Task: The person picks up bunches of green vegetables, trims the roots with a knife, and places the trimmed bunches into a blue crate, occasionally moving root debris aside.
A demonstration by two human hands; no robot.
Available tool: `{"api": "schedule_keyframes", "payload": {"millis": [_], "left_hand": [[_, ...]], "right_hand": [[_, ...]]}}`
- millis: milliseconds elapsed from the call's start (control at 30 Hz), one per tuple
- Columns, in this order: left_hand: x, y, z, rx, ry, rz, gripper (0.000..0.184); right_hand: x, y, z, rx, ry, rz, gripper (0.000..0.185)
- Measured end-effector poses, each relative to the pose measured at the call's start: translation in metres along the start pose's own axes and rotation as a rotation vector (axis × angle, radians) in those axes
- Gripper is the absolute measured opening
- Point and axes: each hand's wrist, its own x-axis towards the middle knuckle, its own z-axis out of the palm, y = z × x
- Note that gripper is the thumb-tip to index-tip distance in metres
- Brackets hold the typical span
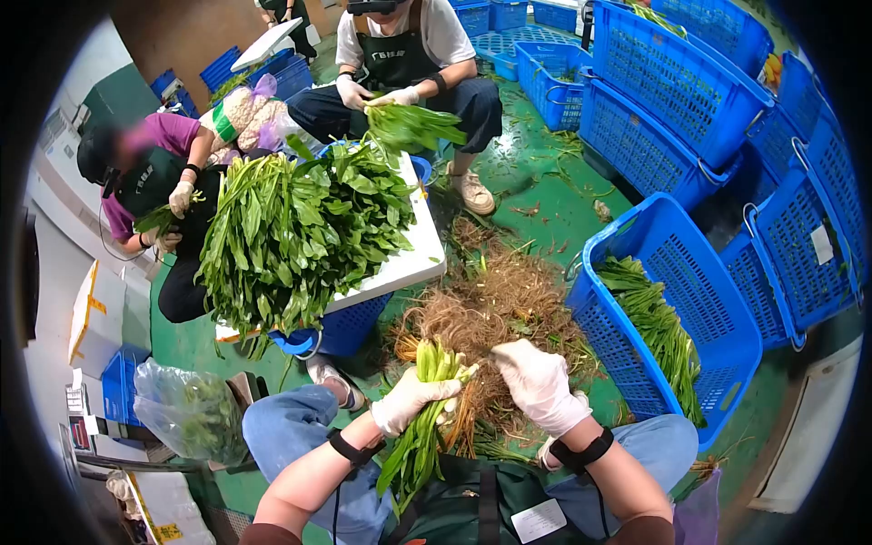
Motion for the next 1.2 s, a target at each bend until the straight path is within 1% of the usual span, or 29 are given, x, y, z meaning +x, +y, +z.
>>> {"api": "schedule_keyframes", "payload": {"millis": [33, 67, 133, 300, 500, 567, 700, 767, 800, 833, 867, 900, 933, 967, 1000, 1033, 1067, 1100, 1167, 1200], "left_hand": [[0.000, 0.000, 0.001, -0.002, 0.001, 0.001, 0.037], [-0.002, 0.001, 0.003, 0.042, -0.008, -0.002, 0.031], [-0.006, 0.005, 0.010, 0.117, -0.001, 0.000, 0.022], [-0.007, 0.003, 0.010, 0.145, 0.037, -0.021, 0.024], [-0.008, 0.003, 0.011, 0.165, 0.032, -0.025, 0.025], [-0.008, 0.003, 0.013, 0.222, 0.047, -0.033, 0.024], [-0.006, 0.001, 0.013, 0.172, 0.036, -0.047, 0.023], [-0.008, 0.003, 0.014, 0.128, 0.029, -0.066, 0.023], [-0.010, 0.004, 0.015, 0.134, 0.028, -0.070, 0.023], [-0.013, 0.005, 0.016, 0.107, -0.009, -0.068, 0.023], [-0.016, 0.008, 0.016, 0.084, -0.046, -0.065, 0.024], [-0.020, 0.011, 0.014, 0.047, -0.076, -0.076, 0.028], [-0.019, 0.011, 0.011, 0.089, -0.035, -0.054, 0.030], [-0.018, 0.007, 0.011, 0.113, 0.010, -0.030, 0.032], [-0.015, 0.001, 0.012, 0.089, 0.017, -0.027, 0.032], [-0.011, -0.005, 0.013, 0.166, 0.058, 0.066, 0.034], [-0.007, -0.008, 0.012, 0.253, 0.095, 0.154, 0.036], [-0.005, -0.012, 0.010, 0.257, 0.093, 0.145, 0.036], [0.002, -0.016, 0.011, 0.905, 0.252, 0.055, 0.037], [0.000, -0.011, 0.021, 1.067, 0.307, 0.083, 0.037]], "right_hand": [[0.001, -0.003, -0.005, -0.156, -0.145, -0.123, 0.012], [0.002, -0.004, -0.007, -0.310, -0.289, -0.247, 0.012], [-0.002, -0.004, -0.003, -0.343, -0.301, -0.233, 0.014], [-0.003, -0.001, 0.000, -0.396, -0.320, -0.222, 0.015], [-0.006, 0.007, 0.004, -0.340, -0.341, -0.199, 0.013], [-0.007, 0.005, 0.004, -0.307, -0.350, -0.218, 0.012], [-0.008, 0.007, 0.006, -0.332, -0.352, -0.193, 0.012], [-0.012, 0.027, 0.008, -0.307, -0.271, -0.164, 0.006], [-0.016, 0.051, 0.013, -0.352, -0.203, -0.077, 0.010], [-0.018, 0.078, 0.012, -0.448, -0.168, 0.177, 0.019], [-0.019, 0.096, 0.003, -0.525, -0.199, 0.246, 0.021], [-0.017, 0.101, -0.002, -0.599, -0.230, 0.314, 0.022], [-0.020, 0.105, -0.004, -0.542, -0.204, 0.304, 0.022], [-0.015, 0.092, -0.005, -0.550, -0.221, 0.295, 0.022], [-0.009, 0.068, -0.002, -0.269, -0.193, 0.377, 0.022], [-0.004, 0.041, 0.001, 0.019, -0.151, 0.462, 0.023], [0.002, 0.010, -0.001, 0.124, -0.179, 0.464, 0.024], [0.004, -0.007, 0.002, 0.213, -0.173, 0.449, 0.030], [0.004, -0.026, 0.009, 0.139, -0.208, 0.398, 0.043], [0.008, -0.032, 0.013, 0.082, -0.291, 0.455, 0.041]]}}
